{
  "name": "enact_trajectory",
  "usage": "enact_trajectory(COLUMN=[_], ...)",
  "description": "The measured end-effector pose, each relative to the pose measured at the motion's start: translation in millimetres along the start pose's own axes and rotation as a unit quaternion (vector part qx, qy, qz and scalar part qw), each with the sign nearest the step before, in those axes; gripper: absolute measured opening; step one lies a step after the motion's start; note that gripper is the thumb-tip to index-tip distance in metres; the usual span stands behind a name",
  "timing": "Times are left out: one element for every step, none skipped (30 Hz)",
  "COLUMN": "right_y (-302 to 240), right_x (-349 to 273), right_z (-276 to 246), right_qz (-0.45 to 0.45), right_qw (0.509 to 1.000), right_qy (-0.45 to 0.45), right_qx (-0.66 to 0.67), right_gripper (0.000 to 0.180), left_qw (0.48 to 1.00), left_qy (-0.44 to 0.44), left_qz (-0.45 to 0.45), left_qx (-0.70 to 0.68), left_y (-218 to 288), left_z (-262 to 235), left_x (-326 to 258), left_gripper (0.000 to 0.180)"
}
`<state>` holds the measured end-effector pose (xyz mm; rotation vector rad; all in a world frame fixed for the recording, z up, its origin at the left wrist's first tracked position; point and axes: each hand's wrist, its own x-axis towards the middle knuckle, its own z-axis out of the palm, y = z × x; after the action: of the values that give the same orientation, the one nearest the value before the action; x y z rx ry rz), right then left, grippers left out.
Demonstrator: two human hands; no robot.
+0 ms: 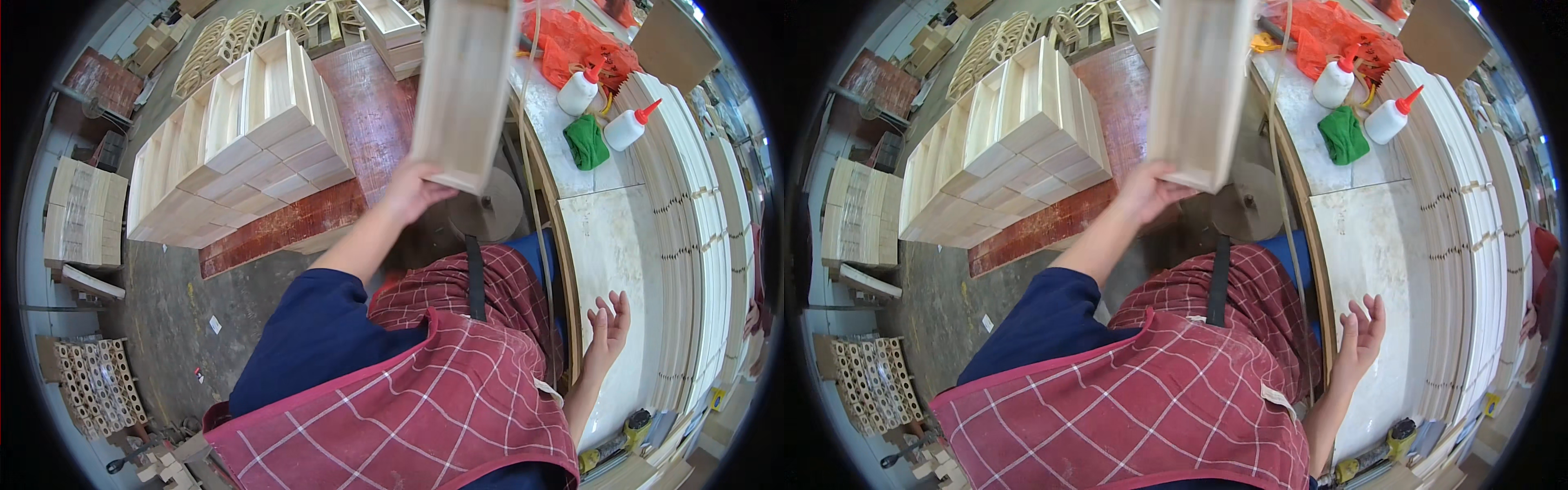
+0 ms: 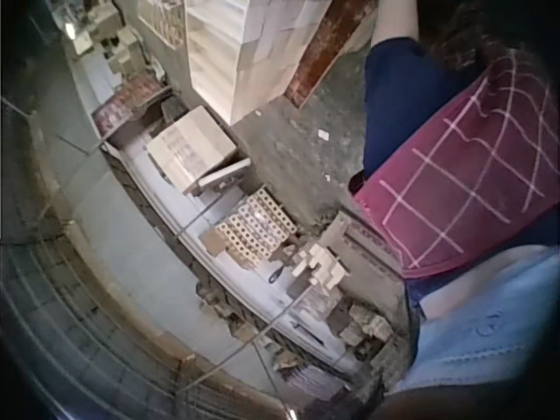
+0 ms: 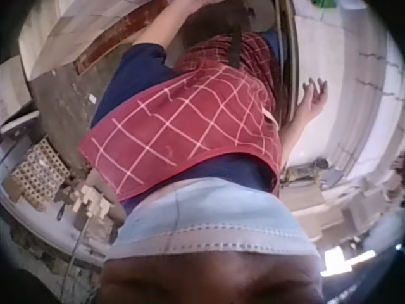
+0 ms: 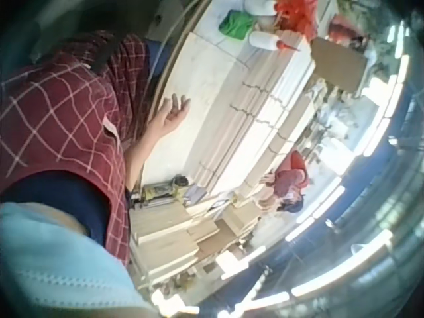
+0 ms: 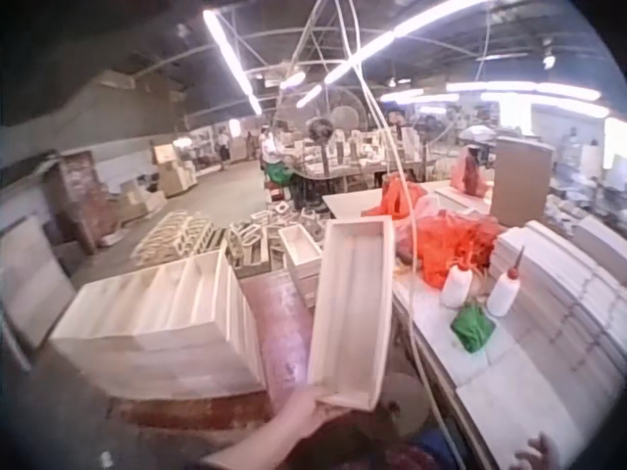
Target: Assembling wooden box components using glue and a pneumatic nail gun.
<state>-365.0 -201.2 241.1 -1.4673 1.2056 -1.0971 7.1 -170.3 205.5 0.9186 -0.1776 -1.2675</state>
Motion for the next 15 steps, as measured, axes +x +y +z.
enact_trajectory(right_y=[2.6, 4.5, 6.3, 7.7, 9.5, 11.2, 13.7, 16.4, 17.8, 18.1, 17.8, 17.8, 18.8, 20.3, 21.8], right_x=[0.0, -0.6, -1.8, -3.5, -5.3, -6.8, -8.3, -11.1, -13.8, -15.7, -16.9, -18.2, -19.5, -19.9, -20.2], right_z=[-3.6, -6.9, -10.1, -12.0, -13.5, -15.1, -16.9, -19.4, -21.3, -22.2, -22.9, -23.7, -24.7, -25.9, -26.9], right_qz=[0.0, 0.005, 0.01, 0.011, 0.025, 0.038, 0.038, 0.049, 0.061, 0.062, 0.07, 0.077, 0.079, 0.085, 0.091], right_qw=[1.0, 1.0, 1.0, 1.0, 0.999, 0.998, 0.998, 0.997, 0.996, 0.995, 0.994, 0.993, 0.992, 0.991, 0.989], right_qy=[0.002, 0.013, 0.025, 0.027, 0.036, 0.046, 0.049, 0.057, 0.064, 0.068, 0.078, 0.087, 0.091, 0.1, 0.109], right_qx=[-0.001, -0.002, -0.004, -0.006, -0.007, -0.008, -0.01, -0.015, -0.02, -0.022, -0.027, -0.031, -0.033, -0.032, -0.032], right_gripper=[0.044, 0.043, 0.042, 0.042, 0.041, 0.04, 0.04, 0.039, 0.039, 0.039, 0.038, 0.037, 0.037, 0.036, 0.035], left_qw=[0.999, 0.999, 0.997, 0.992, 0.992, 0.989, 0.986, 0.986, 0.975, 0.96, 0.96, 0.955, 0.95, 0.953, 0.953], left_qy=[0.04, 0.04, 0.081, 0.12, 0.12, 0.144, 0.166, 0.163, 0.219, 0.274, 0.273, 0.289, 0.303, 0.29, 0.289], left_qz=[0.017, 0.016, 0.012, 0.007, 0.005, -0.009, -0.023, -0.027, -0.03, -0.032, -0.035, -0.033, -0.032, -0.033, -0.035], left_qx=[0.023, 0.023, 0.0, -0.024, -0.024, -0.024, -0.023, -0.021, -0.033, -0.045, -0.044, -0.056, -0.067, -0.079, -0.079], left_y=[8.2, 13.1, 12.6, 10.6, 7.7, 3.6, 1.9, 2.6, 3.5, 3.7, 5.0, 6.5, 6.8, 8.4, 6.6], left_z=[-8.1, -22.2, -41.9, -62.2, -84.1, -105.7, -119.9, -125.2, -128.8, -134.2, -143.0, -154.5, -167.8, -180.4, -189.9], left_x=[3.6, 9.6, 19.4, 30.6, 40.3, 52.2, 63.4, 72.3, 81.0, 89.9, 97.8, 105.9, 115.3, 119.3, 122.6], left_gripper=[0.035, 0.035, 0.035, 0.035, 0.035, 0.036, 0.036, 0.036, 0.037, 0.037, 0.037, 0.037, 0.037, 0.04, 0.04])
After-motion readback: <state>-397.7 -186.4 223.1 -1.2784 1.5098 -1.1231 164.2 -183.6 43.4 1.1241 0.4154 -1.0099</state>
